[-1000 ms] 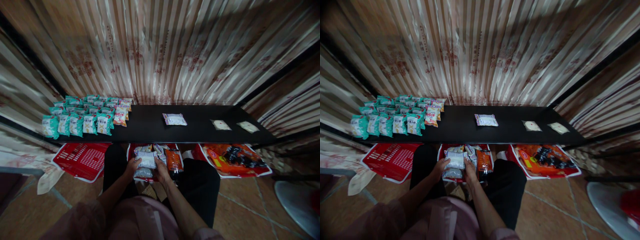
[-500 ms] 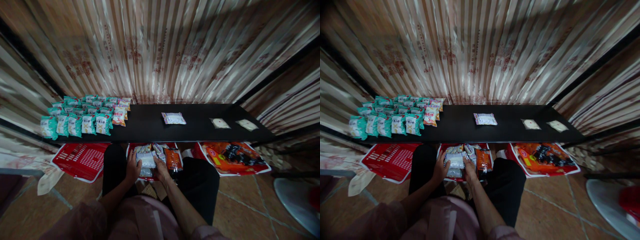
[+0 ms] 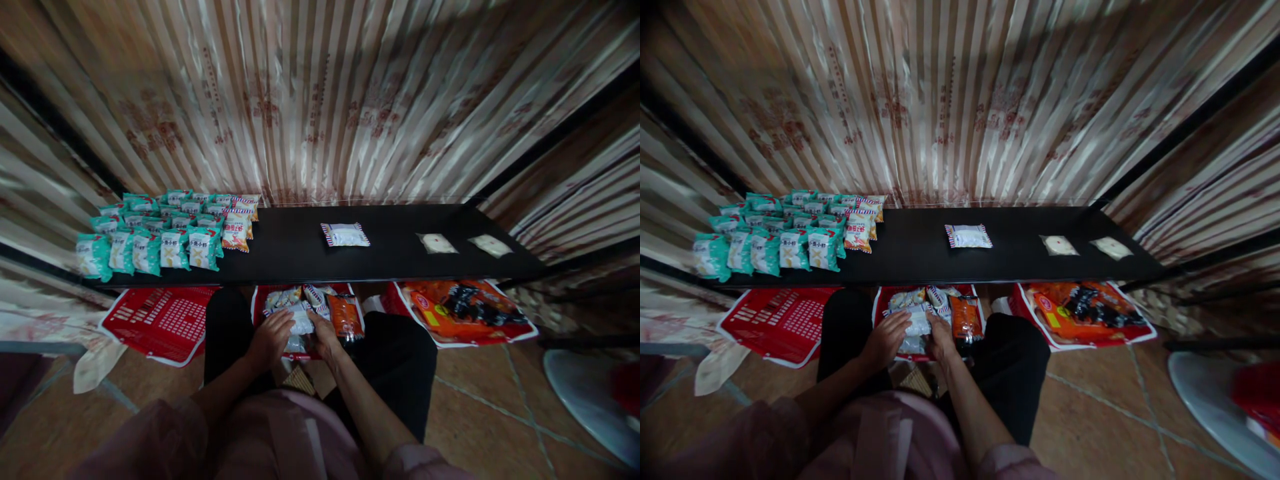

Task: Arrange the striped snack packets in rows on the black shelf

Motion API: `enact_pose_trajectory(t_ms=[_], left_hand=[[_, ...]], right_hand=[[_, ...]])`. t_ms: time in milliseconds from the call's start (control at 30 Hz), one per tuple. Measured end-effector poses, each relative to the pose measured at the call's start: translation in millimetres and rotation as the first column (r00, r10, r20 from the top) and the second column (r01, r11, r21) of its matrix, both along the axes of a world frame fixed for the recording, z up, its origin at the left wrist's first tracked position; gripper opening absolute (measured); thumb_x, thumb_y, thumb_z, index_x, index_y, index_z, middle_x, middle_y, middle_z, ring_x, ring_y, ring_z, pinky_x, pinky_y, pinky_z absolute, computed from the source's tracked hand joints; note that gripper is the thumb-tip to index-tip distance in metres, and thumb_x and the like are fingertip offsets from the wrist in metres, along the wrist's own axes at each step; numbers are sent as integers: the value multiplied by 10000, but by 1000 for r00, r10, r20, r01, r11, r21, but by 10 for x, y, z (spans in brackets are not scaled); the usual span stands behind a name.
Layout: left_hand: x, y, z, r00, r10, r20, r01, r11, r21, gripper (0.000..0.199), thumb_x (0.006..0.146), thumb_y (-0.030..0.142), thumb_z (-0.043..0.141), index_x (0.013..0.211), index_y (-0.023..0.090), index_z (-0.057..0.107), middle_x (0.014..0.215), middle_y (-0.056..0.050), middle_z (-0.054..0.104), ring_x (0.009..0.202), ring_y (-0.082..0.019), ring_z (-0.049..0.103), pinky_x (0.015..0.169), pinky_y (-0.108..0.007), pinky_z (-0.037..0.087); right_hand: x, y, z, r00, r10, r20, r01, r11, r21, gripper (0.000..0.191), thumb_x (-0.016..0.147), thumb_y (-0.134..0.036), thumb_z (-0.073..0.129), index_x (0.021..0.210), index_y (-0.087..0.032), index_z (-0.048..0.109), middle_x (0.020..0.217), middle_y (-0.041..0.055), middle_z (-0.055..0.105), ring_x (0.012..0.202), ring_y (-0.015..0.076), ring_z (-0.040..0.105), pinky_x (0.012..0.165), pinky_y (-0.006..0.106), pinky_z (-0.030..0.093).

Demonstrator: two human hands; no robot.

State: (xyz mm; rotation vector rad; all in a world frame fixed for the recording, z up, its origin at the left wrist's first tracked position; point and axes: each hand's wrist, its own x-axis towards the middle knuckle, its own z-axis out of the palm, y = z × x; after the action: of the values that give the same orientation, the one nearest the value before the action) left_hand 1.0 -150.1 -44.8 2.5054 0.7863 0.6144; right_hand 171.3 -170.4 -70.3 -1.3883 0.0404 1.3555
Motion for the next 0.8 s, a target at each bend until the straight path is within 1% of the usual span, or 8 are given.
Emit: enact_pose_trajectory(t_ms=[67, 167, 333, 433, 533, 600, 667, 800], left_hand=[[-24, 0, 28, 999, -33, -5, 33, 999, 9, 343, 893, 229, 427, 1199, 125, 544, 1299, -153, 530, 1270, -256, 422, 1057, -483, 348], [-62, -1, 46, 996, -90, -7, 90, 996, 15, 442, 839, 282, 542, 1245, 113, 499, 1340, -170, 486, 1296, -277, 382, 1061, -488, 339], [-81, 4, 44, 992, -118, -35, 118, 993, -4, 461, 827, 182, 517, 1284, 154, 463, 1368, -139, 464, 1311, -257, 367, 1064, -471, 335], [-69, 18, 74, 992, -121, -31, 120, 992, -23, 439, 837, 199, 525, 1271, 160, 477, 1354, -134, 482, 1301, -254, 384, 1064, -464, 336], [-62, 38, 111, 991, -133, -31, 132, 991, -28, 417, 850, 237, 537, 1257, 163, 491, 1333, -132, 506, 1291, -254, 400, 1062, -456, 338], [-63, 50, 120, 989, -140, -53, 139, 990, -5, 395, 864, 257, 529, 1246, 164, 500, 1315, -128, 524, 1282, -250, 414, 1055, -449, 347], [-65, 61, 113, 987, -140, -75, 144, 988, 50, 370, 873, 276, 523, 1224, 158, 515, 1295, -127, 542, 1265, -251, 435, 1035, -444, 370], [-67, 83, 96, 987, -134, -89, 148, 973, 178, 334, 881, 318, 520, 1168, 149, 548, 1238, -120, 586, 1229, -250, 472, 983, -430, 419]], right_hand=[[13, 0, 8, 1000, 21, 9, -21, 1000, -18, 163, 677, -284, 720, 711, -164, 615, 614, 10, 659, 536, 132, 596, 492, 228, 472], [26, 4, 51, 999, 42, 5, -42, 997, -62, 149, 708, -281, 698, 712, -156, 617, 617, 10, 656, 516, 119, 586, 476, 219, 463], [56, 9, 124, 996, 80, 49, -74, 990, -124, 157, 714, -285, 698, 686, -154, 617, 581, 4, 636, 489, 108, 564, 422, 194, 420], [72, 8, 121, 994, 94, 61, -85, 985, -149, 145, 715, -279, 695, 700, -153, 624, 575, 6, 635, 491, 109, 564, 408, 186, 415], [75, 4, 92, 991, 117, 66, -107, 984, -140, 164, 705, -299, 702, 701, -158, 620, 550, 5, 626, 462, 106, 550, 370, 173, 388], [73, 1, 71, 987, 142, 81, -132, 984, -121, 182, 699, -312, 703, 680, -159, 608, 515, -1, 605, 423, 99, 523, 334, 164, 349], [73, 1, 53, 981, 166, 101, -154, 981, -116, 193, 699, -318, 701, 665, -160, 597, 500, -6, 591, 396, 90, 502, 313, 159, 323], [83, 6, 27, 965, 213, 151, -191, 971, -143, 182, 732, -315, 659, 667, -160, 591, 523, -3, 592, 403, 89, 507, 311, 160, 335]])
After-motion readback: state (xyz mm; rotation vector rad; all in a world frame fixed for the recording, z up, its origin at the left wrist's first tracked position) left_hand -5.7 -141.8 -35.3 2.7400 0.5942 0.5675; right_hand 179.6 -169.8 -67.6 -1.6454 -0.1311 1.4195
